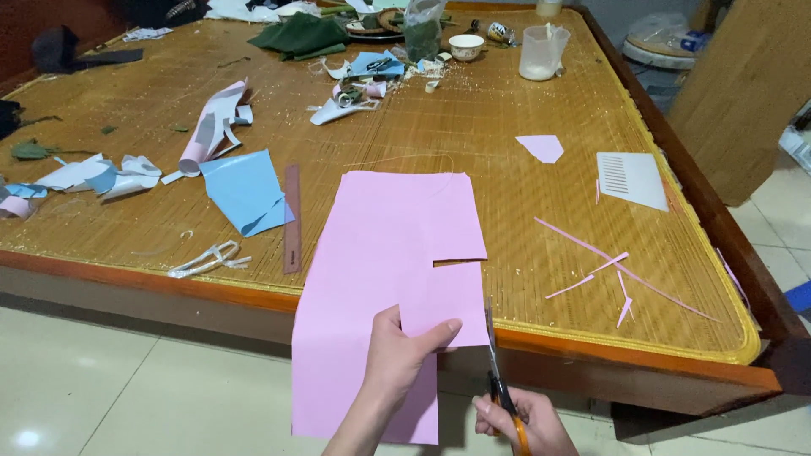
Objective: Cutting a rectangular piece of paper from a larger sheet using scissors.
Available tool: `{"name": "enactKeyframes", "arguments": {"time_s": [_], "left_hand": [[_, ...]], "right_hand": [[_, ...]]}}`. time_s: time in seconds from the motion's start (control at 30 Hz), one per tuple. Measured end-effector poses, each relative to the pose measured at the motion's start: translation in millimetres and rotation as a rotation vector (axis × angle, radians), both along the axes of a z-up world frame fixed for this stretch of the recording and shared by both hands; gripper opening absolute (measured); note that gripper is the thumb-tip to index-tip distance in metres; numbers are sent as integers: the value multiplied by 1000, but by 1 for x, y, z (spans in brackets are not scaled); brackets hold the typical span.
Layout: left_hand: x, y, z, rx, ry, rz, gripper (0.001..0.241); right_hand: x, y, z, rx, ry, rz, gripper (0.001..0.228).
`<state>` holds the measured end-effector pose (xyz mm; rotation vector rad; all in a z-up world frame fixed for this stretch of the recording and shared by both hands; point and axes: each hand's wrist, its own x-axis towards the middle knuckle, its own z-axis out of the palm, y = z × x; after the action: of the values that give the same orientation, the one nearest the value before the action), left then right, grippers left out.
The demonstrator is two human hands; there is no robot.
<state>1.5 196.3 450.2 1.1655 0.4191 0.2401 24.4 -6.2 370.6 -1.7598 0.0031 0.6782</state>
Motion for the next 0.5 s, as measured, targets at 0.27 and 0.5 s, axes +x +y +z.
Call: {"name": "enactKeyframes", "arguments": {"time_s": [0.27, 0.5], "left_hand": [[11, 3, -25, -156, -148, 42, 26], [4, -16, -10, -513, -159, -77, 47]], "right_hand": [[21, -10, 2, 190, -34, -300, 25], [16, 0, 75, 270, 37, -451, 33]]}}
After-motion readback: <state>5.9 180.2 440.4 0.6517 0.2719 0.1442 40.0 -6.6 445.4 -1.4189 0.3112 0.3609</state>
